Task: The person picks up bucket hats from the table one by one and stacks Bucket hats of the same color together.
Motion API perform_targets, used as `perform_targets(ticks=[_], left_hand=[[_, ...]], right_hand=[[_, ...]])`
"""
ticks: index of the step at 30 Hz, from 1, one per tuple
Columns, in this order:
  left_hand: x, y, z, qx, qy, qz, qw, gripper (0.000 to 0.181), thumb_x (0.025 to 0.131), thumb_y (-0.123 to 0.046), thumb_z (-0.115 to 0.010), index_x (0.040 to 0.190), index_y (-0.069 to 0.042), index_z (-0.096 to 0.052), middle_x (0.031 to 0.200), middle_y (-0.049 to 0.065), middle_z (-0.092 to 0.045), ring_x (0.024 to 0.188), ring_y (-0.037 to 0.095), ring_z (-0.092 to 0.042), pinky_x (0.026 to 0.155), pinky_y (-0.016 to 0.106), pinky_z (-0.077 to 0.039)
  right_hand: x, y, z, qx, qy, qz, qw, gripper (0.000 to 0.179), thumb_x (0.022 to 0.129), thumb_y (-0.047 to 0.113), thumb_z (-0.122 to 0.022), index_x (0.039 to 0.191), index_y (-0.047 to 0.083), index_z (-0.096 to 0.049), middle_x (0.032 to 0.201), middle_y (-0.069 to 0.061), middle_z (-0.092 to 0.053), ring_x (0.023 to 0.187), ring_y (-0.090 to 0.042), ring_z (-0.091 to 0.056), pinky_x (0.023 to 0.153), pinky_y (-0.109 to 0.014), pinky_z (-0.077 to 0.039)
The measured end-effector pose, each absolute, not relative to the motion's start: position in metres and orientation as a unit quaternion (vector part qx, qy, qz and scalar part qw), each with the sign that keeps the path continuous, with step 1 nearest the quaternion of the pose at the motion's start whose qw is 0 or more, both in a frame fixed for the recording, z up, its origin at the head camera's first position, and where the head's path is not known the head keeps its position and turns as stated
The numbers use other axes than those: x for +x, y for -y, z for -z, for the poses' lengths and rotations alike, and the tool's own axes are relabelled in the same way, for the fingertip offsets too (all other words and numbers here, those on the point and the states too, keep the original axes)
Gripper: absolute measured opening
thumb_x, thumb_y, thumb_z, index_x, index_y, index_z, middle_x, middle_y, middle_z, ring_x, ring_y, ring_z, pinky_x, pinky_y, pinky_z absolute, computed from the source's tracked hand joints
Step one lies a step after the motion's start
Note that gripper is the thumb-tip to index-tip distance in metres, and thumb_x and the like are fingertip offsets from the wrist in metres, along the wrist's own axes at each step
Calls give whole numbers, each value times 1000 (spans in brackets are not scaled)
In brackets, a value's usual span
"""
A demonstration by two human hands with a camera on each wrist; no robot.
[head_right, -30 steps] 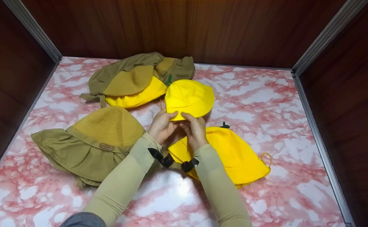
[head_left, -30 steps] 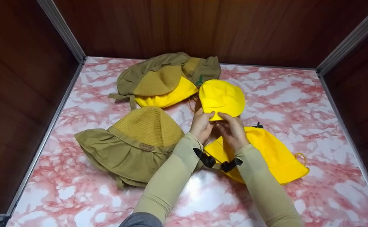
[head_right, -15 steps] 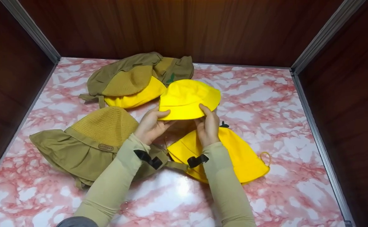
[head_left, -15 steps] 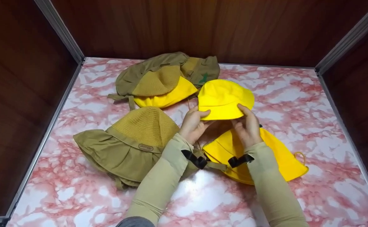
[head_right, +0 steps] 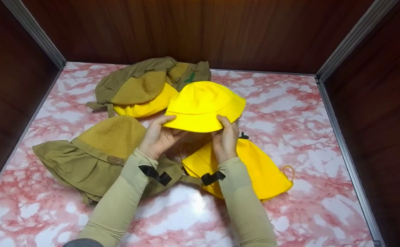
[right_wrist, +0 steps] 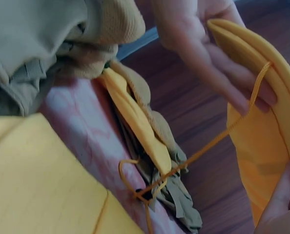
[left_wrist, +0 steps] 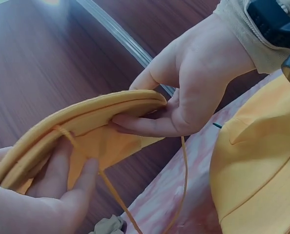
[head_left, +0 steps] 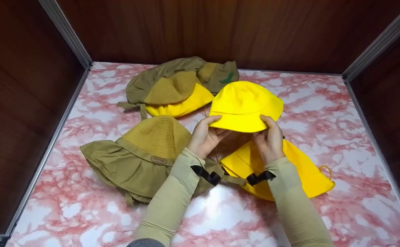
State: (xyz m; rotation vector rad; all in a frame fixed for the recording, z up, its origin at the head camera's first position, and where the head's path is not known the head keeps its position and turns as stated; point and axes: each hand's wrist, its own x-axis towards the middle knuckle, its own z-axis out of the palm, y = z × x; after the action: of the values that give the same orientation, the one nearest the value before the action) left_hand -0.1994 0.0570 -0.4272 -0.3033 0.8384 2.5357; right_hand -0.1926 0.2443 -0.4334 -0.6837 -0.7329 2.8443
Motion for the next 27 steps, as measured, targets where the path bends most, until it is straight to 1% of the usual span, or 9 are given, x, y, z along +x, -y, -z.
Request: perform_targets(ticks=[4, 6, 8, 11, 14, 17, 20, 24, 27], left_hand=[[-198, -62, 427, -123, -291, -928, 196, 12, 100, -14, -51, 108, -8, -59, 89, 4, -73, 74, 15, -71, 72, 31, -55], [-198, -66, 427, -124, -282, -934, 178, 15, 101, -16, -52, 110, -7, -59, 94, 4, -70, 78, 15, -68, 71, 29, -54], [-197, -70, 427, -115, -277, -941, 159, 18, 102, -16, -53, 117, -7, -58, 101, 5, -67, 85, 16, -66, 74, 29, -54], [-195, -74, 428, -94, -269, -949, 137, 27, 102, -11, -52, 128, -4, -54, 112, 7, -64, 98, 18, -64, 82, 30, -54], [-193, -78, 429, -72, -268, -953, 124, 34, 103, -7, -50, 137, -4, -49, 122, 8, -61, 111, 19, -61, 93, 32, -53], [-192, -80, 429, -61, -270, -954, 116, 38, 103, -6, -47, 141, -6, -45, 130, 8, -58, 119, 19, -58, 102, 35, -49], [-191, -81, 430, -57, -271, -954, 113, 39, 104, -6, -45, 143, -8, -43, 134, 7, -56, 123, 19, -55, 107, 36, -47], [-190, -79, 430, -53, -276, -953, 113, 39, 104, -5, -44, 143, -8, -42, 132, 7, -56, 121, 19, -57, 102, 33, -49], [-191, -76, 430, -59, -278, -952, 109, 38, 104, -5, -45, 141, -8, -44, 125, 5, -58, 114, 17, -59, 94, 29, -53]], right_hand=[[-187, -239, 430, -228, 238, -941, 75, 6, 93, -4, -59, 96, 1, -59, 81, -7, -65, 71, -18, -63, 61, -25, -53], [-183, -236, 429, -224, 242, -941, 80, 7, 91, -6, -61, 94, 1, -60, 82, -8, -65, 72, -18, -64, 62, -26, -53], [-178, -231, 428, -218, 247, -940, 83, 8, 91, -7, -61, 92, 1, -61, 82, -8, -65, 73, -18, -63, 63, -27, -53], [-170, -224, 427, -213, 254, -940, 77, 8, 91, -7, -61, 90, 1, -61, 82, -8, -64, 70, -18, -61, 61, -27, -51], [-164, -216, 427, -203, 251, -944, 71, 10, 91, -9, -59, 91, 1, -61, 83, -7, -64, 71, -18, -60, 61, -26, -50], [-160, -211, 428, -188, 249, -947, 72, 13, 91, -11, -58, 94, 1, -61, 87, -7, -65, 76, -18, -63, 64, -27, -54], [-158, -209, 427, -183, 247, -949, 75, 15, 91, -12, -57, 95, 1, -62, 89, -8, -67, 79, -18, -65, 67, -28, -56], [-154, -210, 424, -183, 276, -941, 66, 14, 93, -10, -57, 95, 2, -63, 90, -7, -68, 80, -17, -65, 68, -27, -56], [-152, -214, 422, -170, 297, -938, 52, 14, 93, -8, -58, 98, 4, -64, 93, -7, -69, 83, -18, -67, 70, -29, -57]])
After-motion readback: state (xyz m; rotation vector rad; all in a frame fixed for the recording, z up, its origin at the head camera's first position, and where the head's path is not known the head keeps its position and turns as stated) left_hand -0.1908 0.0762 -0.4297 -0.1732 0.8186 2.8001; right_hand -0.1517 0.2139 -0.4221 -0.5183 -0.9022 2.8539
